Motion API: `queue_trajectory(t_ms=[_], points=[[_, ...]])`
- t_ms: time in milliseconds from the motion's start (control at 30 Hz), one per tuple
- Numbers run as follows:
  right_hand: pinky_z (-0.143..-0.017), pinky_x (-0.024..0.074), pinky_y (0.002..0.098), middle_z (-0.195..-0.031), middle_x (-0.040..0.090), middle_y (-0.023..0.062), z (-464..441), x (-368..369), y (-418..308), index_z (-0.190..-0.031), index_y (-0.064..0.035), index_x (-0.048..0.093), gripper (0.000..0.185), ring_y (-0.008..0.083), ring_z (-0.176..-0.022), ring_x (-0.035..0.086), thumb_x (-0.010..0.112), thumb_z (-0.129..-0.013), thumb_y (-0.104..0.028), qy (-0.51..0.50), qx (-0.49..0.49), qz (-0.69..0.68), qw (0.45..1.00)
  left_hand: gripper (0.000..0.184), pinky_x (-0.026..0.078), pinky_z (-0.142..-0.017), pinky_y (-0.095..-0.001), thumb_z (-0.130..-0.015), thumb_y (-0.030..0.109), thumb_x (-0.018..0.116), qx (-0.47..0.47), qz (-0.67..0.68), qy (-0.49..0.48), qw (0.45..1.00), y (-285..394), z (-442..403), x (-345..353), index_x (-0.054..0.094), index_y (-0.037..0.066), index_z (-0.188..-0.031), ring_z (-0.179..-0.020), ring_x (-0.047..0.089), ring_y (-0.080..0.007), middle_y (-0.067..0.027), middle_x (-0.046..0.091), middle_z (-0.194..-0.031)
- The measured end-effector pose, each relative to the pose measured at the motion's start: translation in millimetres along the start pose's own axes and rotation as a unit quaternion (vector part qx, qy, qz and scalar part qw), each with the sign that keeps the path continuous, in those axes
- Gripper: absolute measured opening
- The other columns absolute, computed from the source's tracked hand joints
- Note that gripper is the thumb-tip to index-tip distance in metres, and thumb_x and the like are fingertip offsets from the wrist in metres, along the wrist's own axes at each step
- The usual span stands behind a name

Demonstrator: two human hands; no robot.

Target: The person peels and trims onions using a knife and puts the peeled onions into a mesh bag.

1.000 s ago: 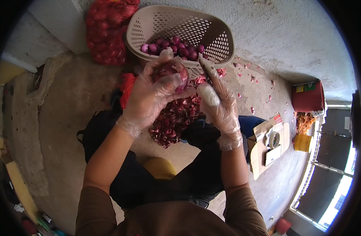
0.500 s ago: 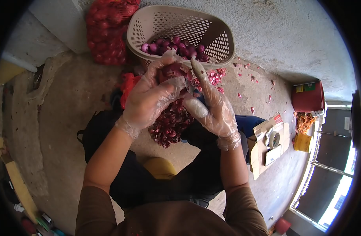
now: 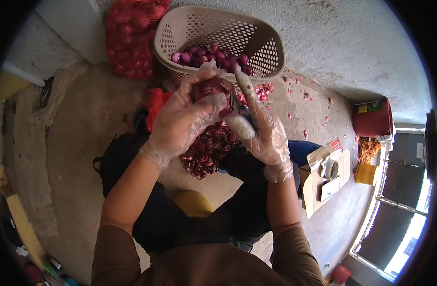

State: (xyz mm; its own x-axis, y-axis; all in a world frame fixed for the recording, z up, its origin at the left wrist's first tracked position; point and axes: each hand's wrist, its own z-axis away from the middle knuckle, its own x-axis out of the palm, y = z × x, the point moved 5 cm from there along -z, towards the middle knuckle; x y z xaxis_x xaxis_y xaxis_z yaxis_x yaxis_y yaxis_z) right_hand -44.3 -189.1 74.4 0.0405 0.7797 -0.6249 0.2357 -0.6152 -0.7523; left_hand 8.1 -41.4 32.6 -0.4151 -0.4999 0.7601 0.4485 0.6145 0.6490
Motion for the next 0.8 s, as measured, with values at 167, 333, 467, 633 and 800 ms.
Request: queue_trajectory(t_ms=[167, 333, 467, 633, 800], points=[[-0.084, 0.0554, 0.0420, -0.121, 0.064, 0.0243, 0.9, -2.8, -5.3, -0.156, -0.0113, 0.022, 0.080, 0.0388, -0.102, 0.068, 0.068, -0.092, -0.023, -0.021, -0.025, -0.004, 0.999, 0.053, 0.046, -0.105, -0.0497, -0.097, 0.005, 0.053, -0.030, 0.024, 0.039, 0.999, 5.3, -0.6, -2.5, 0.038, 0.018, -0.146, -0.123, 0.053, -0.0173, -0.0041, 0.050, -0.135], [-0.078, 0.0562, 0.0428, -0.109, 0.067, 0.0240, 1.4, 1.9, -4.9, -0.156, -0.0108, 0.021, 0.080, 0.0380, -0.095, 0.069, 0.068, -0.092, -0.025, -0.021, 0.003, 0.033, 0.999, 0.053, 0.047, -0.102, -0.0497, -0.098, 0.008, 0.053, -0.025, -0.006, 0.045, 0.999, 3.1, 0.6, -2.8, 0.037, 0.019, -0.147, -0.123, 0.053, -0.0159, -0.0021, 0.051, -0.134], [-0.074, 0.0547, 0.0444, -0.100, 0.068, 0.0235, 2.2, 1.7, -3.2, -0.154, -0.0107, 0.028, 0.075, 0.0383, -0.091, 0.069, 0.068, -0.092, -0.024, -0.013, 0.002, 0.042, 0.999, 0.054, 0.047, -0.102, -0.0469, -0.098, 0.006, 0.053, -0.024, -0.002, 0.042, 0.999, 4.3, 2.0, -1.2, 0.036, 0.018, -0.148, -0.122, 0.053, -0.0158, -0.0029, 0.051, -0.134], [-0.075, 0.0533, 0.0440, -0.097, 0.068, 0.0239, 1.3, 3.9, 1.0, -0.150, -0.0105, 0.039, 0.066, 0.0397, -0.091, 0.068, 0.068, -0.091, -0.022, 0.022, -0.014, 0.028, 0.999, 0.054, 0.043, -0.107, -0.0361, -0.096, 0.000, 0.052, 0.014, -0.018, 0.015, 1.000, 2.4, -1.1, -3.1, 0.036, 0.008, -0.147, -0.121, 0.053, -0.0153, -0.0069, 0.052, -0.133], [-0.077, 0.0530, 0.0426, -0.097, 0.068, 0.0241, 1.6, 2.5, 0.1, -0.146, -0.0106, 0.046, 0.060, 0.0403, -0.091, 0.067, 0.068, -0.091, -0.020, 0.028, -0.007, 0.014, 0.999, 0.052, 0.040, -0.111, -0.0383, -0.094, -0.001, 0.051, 0.020, -0.050, 0.012, 0.998, 4.7, -0.9, -4.0, 0.038, 0.006, -0.144, -0.126, 0.051, -0.0190, -0.0094, 0.049, -0.138]])
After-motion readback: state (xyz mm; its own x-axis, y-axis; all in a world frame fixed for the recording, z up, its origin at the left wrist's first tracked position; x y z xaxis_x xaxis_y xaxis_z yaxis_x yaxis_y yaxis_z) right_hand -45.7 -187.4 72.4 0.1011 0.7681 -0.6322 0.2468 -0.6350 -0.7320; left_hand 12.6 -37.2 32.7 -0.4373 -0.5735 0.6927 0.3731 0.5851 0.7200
